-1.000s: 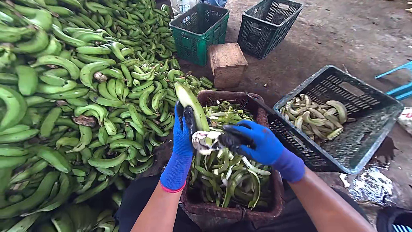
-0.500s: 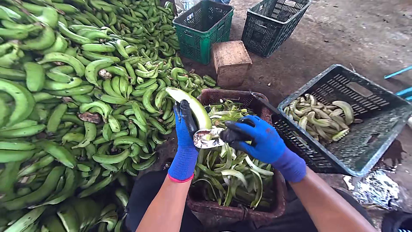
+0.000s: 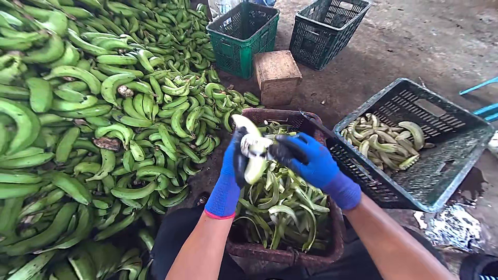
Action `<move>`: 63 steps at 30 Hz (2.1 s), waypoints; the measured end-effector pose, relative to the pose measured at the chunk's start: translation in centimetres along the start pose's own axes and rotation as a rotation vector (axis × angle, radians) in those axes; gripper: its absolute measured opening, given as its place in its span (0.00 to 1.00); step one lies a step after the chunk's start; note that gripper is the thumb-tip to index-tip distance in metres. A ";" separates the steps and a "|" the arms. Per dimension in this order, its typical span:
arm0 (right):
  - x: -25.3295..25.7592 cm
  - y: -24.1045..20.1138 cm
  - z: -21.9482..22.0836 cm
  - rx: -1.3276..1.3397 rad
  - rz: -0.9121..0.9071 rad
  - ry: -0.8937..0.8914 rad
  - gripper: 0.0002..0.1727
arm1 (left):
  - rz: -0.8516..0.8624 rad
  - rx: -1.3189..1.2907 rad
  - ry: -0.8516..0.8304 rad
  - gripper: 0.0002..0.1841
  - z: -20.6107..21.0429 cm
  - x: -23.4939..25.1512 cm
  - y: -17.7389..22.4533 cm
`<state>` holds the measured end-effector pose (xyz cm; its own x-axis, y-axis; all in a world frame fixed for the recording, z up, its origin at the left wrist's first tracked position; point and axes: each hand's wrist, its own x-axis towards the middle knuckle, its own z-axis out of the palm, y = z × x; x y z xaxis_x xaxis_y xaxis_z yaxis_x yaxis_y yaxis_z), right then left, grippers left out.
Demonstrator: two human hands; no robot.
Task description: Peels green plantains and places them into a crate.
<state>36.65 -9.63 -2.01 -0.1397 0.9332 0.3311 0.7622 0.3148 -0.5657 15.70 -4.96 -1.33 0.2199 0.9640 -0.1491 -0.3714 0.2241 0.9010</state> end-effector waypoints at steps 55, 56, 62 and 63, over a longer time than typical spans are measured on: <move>-1.8 0.9 -1.5 -0.144 -0.163 -0.102 0.30 | -0.108 -0.066 -0.053 0.20 0.2 -0.3 0.4; -1.3 0.8 -1.8 -0.115 -0.089 -0.106 0.29 | -0.055 0.045 -0.085 0.21 0.4 -0.8 0.4; 0.3 3.6 -4.0 0.219 0.373 0.035 0.25 | 0.127 0.311 -0.208 0.25 0.7 -1.2 0.4; 0.2 3.4 -3.7 0.299 0.414 0.074 0.25 | 0.143 0.350 -0.153 0.26 1.0 -0.8 0.0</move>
<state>41.60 -9.00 -1.04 0.1887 0.9787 0.0803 0.5290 -0.0324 -0.8480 16.44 -5.92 -0.79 0.3302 0.9436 0.0261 -0.0845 0.0020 0.9964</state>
